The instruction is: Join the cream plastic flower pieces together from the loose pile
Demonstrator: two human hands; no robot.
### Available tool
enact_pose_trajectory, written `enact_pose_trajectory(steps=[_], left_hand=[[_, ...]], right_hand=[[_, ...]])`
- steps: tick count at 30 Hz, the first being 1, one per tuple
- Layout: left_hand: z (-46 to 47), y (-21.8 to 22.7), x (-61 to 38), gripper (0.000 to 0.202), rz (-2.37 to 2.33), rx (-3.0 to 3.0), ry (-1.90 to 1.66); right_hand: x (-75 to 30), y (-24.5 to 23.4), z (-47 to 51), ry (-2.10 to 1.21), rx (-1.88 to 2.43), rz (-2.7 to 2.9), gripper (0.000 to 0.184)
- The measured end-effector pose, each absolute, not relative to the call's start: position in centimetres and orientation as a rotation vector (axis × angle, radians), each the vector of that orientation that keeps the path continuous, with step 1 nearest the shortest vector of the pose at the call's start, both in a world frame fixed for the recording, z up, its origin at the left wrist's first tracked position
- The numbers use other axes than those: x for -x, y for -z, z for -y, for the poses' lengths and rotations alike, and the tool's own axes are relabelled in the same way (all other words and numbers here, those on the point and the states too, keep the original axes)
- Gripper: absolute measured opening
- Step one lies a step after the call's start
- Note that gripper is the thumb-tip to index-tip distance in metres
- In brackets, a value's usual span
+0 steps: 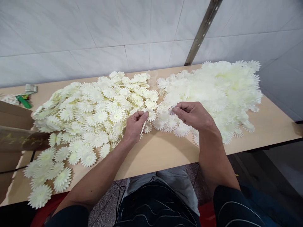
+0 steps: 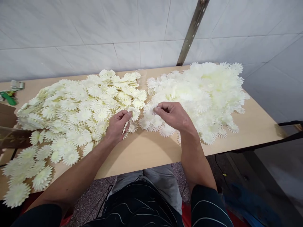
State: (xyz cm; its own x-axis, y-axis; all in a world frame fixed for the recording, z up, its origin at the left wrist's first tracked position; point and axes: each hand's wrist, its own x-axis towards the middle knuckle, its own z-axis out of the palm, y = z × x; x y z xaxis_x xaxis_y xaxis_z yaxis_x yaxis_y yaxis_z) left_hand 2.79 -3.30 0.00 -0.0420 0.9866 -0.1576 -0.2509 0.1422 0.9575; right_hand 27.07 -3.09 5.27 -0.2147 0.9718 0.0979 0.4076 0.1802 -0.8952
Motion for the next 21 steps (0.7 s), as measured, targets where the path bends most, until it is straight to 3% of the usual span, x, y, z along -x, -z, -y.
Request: enact_pose_trajectory(steps=[11, 13, 17, 21], left_hand=[[3.7, 1.1, -2.9, 0.039, -1.221, -1.105, -1.260], [3.9, 1.1, -3.0, 0.036, -1.232, -1.201, -1.284], [4.5, 1.0, -3.3, 0.037, -1.198, -1.312, -1.323], [4.8, 0.8, -3.5, 0.036, -1.173, -1.348, -1.380]], right_hand=[[-30.6, -6.0, 4.3, 0.074, 1.699, 1.481, 0.036], [-28.9, -6.3, 4.7, 0.006, 1.594, 1.551, 0.042], [-24.4, -5.8, 4.6, -0.549, 1.392, 1.913, 0.056], [-22.3, -4.0, 3.6, -0.758, 1.370, 1.977, 0.053]])
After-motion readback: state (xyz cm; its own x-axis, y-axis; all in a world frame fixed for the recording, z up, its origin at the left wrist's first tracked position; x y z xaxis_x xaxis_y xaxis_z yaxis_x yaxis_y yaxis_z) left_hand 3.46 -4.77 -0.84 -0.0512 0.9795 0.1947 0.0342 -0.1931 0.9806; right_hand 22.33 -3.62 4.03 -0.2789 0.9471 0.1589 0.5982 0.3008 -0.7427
